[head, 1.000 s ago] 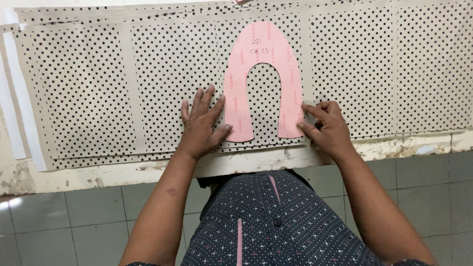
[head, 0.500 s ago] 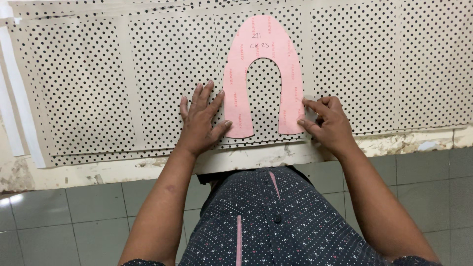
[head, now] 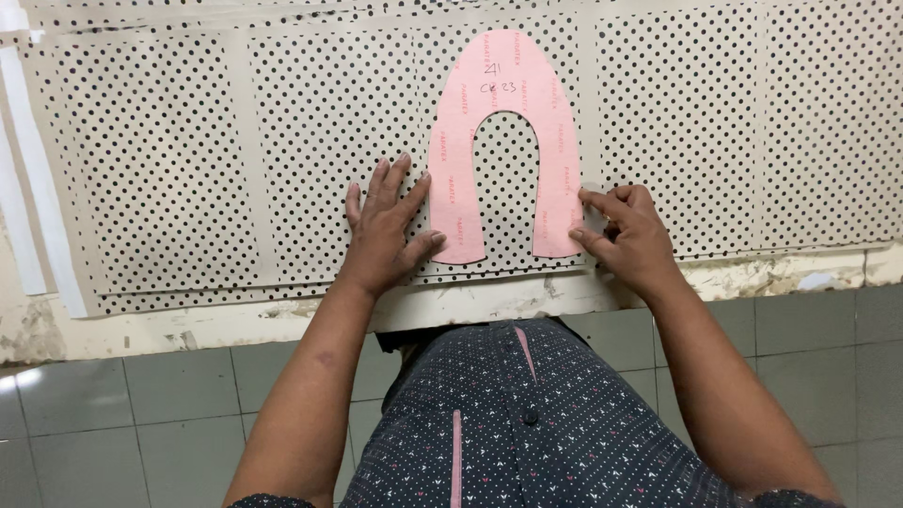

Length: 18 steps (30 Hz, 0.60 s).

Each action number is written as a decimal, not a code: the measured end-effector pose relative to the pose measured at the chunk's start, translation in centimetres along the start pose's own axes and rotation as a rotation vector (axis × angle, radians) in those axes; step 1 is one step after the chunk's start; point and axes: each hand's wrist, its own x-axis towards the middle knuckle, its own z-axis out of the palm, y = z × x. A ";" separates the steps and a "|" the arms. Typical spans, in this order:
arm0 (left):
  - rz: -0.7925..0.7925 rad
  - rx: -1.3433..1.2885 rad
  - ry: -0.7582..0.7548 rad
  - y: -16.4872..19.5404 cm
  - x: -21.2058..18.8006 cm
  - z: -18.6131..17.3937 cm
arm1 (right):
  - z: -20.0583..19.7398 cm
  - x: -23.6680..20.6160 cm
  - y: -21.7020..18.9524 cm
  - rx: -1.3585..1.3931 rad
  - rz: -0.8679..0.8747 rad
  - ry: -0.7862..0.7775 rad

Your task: The person places pink U-shaped pattern pieces onto a polka-dotted fabric laid on a worktable. They adjust the position of each piece multiple times, aligning it with the fabric pattern, then lift and reposition it. The task involves handling the pattern pieces and fabric without using any tools.

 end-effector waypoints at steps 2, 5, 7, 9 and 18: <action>-0.011 -0.003 -0.002 0.0 -0.1 -0.1 | 0.1 0.0 0.0 0.014 0.000 -0.003; -0.020 -0.010 -0.005 0.0 -0.1 -0.2 | 0.2 0.0 0.5 0.050 -0.026 -0.007; -0.017 -0.013 -0.003 0.1 -0.1 -0.3 | 0.0 0.2 1.1 0.098 -0.051 -0.018; -0.006 -0.013 0.006 0.1 -0.1 -0.3 | -0.4 0.2 1.9 0.152 -0.134 0.050; 0.001 -0.032 0.022 -0.1 -0.1 -0.2 | 0.8 -1.5 1.8 0.103 -0.057 0.094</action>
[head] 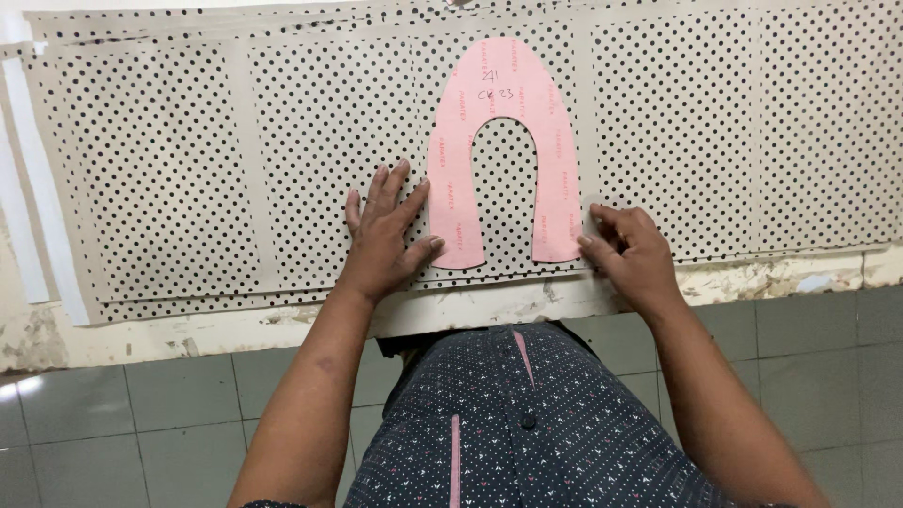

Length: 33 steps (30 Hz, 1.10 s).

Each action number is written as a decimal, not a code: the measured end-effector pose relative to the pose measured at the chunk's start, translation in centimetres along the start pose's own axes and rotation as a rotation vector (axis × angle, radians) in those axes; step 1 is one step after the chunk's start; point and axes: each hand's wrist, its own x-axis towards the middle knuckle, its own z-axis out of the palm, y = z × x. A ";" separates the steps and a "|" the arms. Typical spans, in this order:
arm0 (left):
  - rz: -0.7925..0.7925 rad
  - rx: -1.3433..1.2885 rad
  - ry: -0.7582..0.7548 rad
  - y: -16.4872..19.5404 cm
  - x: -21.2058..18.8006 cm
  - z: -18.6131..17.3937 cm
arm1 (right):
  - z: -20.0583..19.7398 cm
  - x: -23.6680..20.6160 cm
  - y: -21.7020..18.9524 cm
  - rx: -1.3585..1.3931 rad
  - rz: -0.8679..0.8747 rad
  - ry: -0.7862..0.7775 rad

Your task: The person places pink U-shaped pattern pieces onto a polka-dotted fabric laid on a worktable. They adjust the position of each piece multiple times, aligning it with the fabric pattern, then lift and reposition it. The task involves handling the pattern pieces and fabric without using any tools.

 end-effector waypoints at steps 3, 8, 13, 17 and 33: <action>-0.001 0.007 -0.009 -0.1 0.1 -0.1 | 0.6 0.1 -1.0 -0.096 0.066 -0.040; 0.009 0.011 -0.005 -0.1 0.1 -0.1 | 0.5 0.3 -1.6 -0.135 0.116 -0.077; 0.006 -0.013 -0.002 -0.1 0.1 -0.3 | 0.5 0.4 -1.3 -0.119 0.057 -0.064; 0.014 -0.015 0.004 -0.1 0.2 -0.3 | 0.6 0.5 -0.8 -0.152 0.032 -0.069; -0.006 -0.009 0.008 0.0 0.0 -0.4 | 0.6 0.7 -0.7 -0.118 0.016 -0.091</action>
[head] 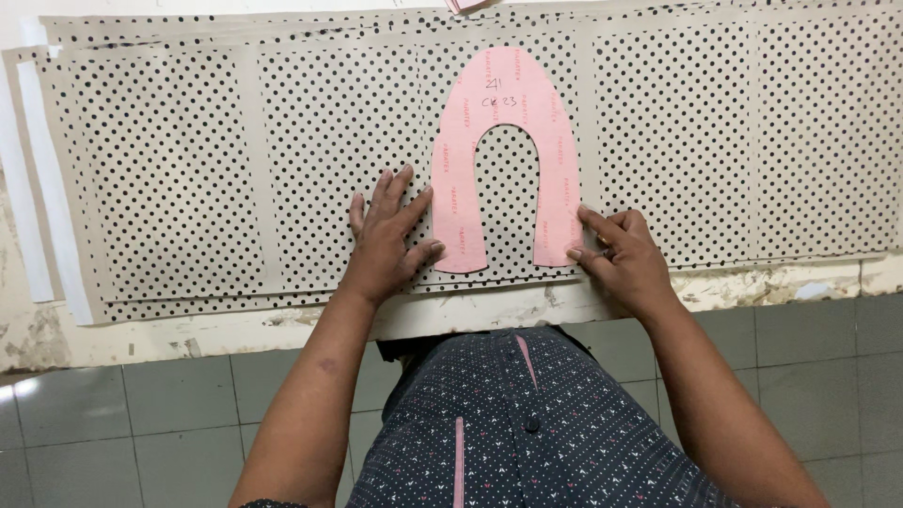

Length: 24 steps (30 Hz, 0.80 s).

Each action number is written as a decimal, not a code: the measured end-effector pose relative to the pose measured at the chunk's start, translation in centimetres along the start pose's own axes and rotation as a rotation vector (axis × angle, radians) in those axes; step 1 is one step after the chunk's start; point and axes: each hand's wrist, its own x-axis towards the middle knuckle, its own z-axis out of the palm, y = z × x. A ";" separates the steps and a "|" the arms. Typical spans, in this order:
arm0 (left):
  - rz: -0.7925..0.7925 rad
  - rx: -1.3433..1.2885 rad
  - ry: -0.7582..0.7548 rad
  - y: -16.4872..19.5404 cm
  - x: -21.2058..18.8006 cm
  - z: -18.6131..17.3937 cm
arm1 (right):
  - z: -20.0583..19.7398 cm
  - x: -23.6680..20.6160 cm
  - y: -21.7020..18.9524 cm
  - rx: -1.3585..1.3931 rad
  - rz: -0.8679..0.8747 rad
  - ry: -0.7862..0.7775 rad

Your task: The person places pink U-shaped pattern pieces onto a polka-dotted fabric laid on a worktable. They adjust the position of each piece multiple times, aligning it with the fabric pattern, then lift and reposition it. The task involves handling the pattern pieces and fabric without using any tools.

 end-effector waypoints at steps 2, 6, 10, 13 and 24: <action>-0.004 -0.005 0.000 0.0 -0.1 0.0 | 0.0 0.0 -0.2 0.007 -0.006 0.002; -0.030 0.008 -0.016 0.2 0.0 -0.1 | -0.2 0.1 -0.6 -0.038 0.039 -0.030; -0.023 0.002 -0.015 0.1 0.0 -0.2 | -0.4 0.1 -1.0 -0.054 0.066 -0.052; -0.021 0.001 -0.011 0.1 0.0 -0.2 | -0.5 0.1 -1.2 -0.065 0.060 -0.050; -0.002 0.013 0.002 -0.1 0.0 0.0 | -0.3 0.2 -0.8 -0.075 0.048 -0.043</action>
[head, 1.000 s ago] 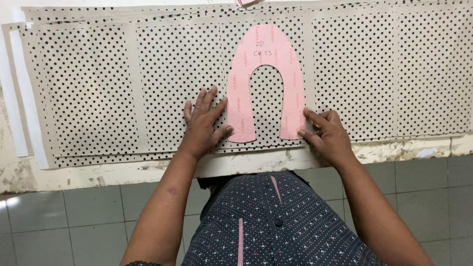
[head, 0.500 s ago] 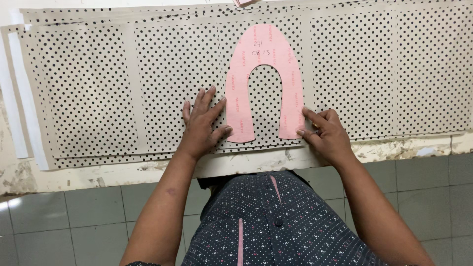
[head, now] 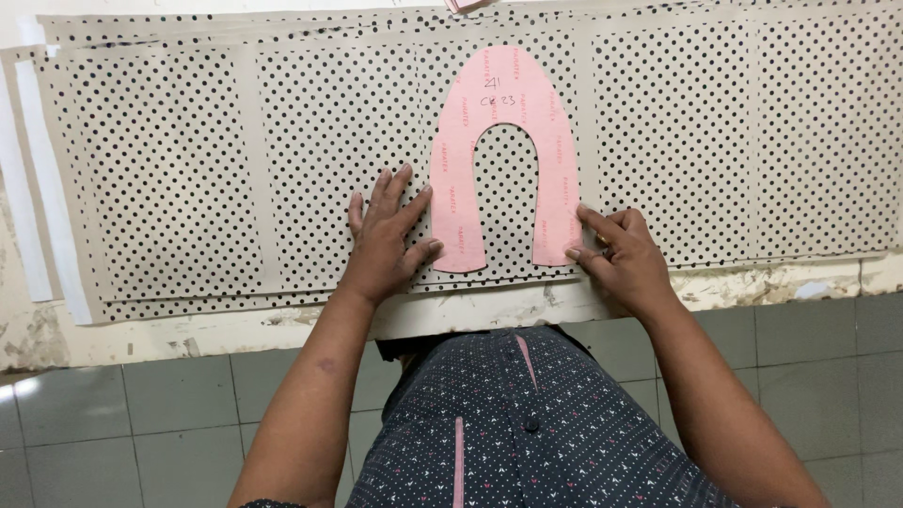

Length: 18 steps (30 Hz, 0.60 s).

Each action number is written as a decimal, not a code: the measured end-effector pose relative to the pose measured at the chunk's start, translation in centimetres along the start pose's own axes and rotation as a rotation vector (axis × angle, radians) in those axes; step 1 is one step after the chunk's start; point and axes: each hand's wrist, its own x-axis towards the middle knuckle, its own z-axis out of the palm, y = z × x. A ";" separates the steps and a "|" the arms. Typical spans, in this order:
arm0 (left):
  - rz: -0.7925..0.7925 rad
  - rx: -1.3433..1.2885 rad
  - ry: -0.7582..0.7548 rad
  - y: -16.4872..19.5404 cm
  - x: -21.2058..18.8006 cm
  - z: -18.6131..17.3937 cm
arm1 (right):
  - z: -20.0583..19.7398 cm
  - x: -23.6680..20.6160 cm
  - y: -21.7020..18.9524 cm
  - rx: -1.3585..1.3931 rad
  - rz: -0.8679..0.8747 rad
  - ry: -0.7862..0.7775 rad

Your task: The person places pink U-shaped pattern pieces onto a polka-dotted fabric laid on a worktable. They adjust the position of each piece multiple times, aligning it with the fabric pattern, then lift and reposition it. The task involves handling the pattern pieces and fabric without using any tools.

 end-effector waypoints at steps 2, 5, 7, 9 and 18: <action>0.002 -0.002 -0.003 0.0 0.1 0.0 | 0.1 0.0 0.2 -0.008 -0.007 0.007; 0.002 -0.001 -0.009 0.0 0.1 0.0 | 0.3 0.0 0.5 -0.001 -0.022 0.019; 0.004 -0.001 -0.010 0.0 0.1 -0.1 | 0.3 0.0 0.6 0.025 -0.059 0.037; 0.010 -0.005 -0.008 0.1 0.1 -0.1 | 0.3 0.0 0.8 0.017 -0.051 0.030; -0.011 -0.027 -0.023 0.2 0.3 -0.2 | 0.0 -0.1 0.5 0.012 -0.019 0.000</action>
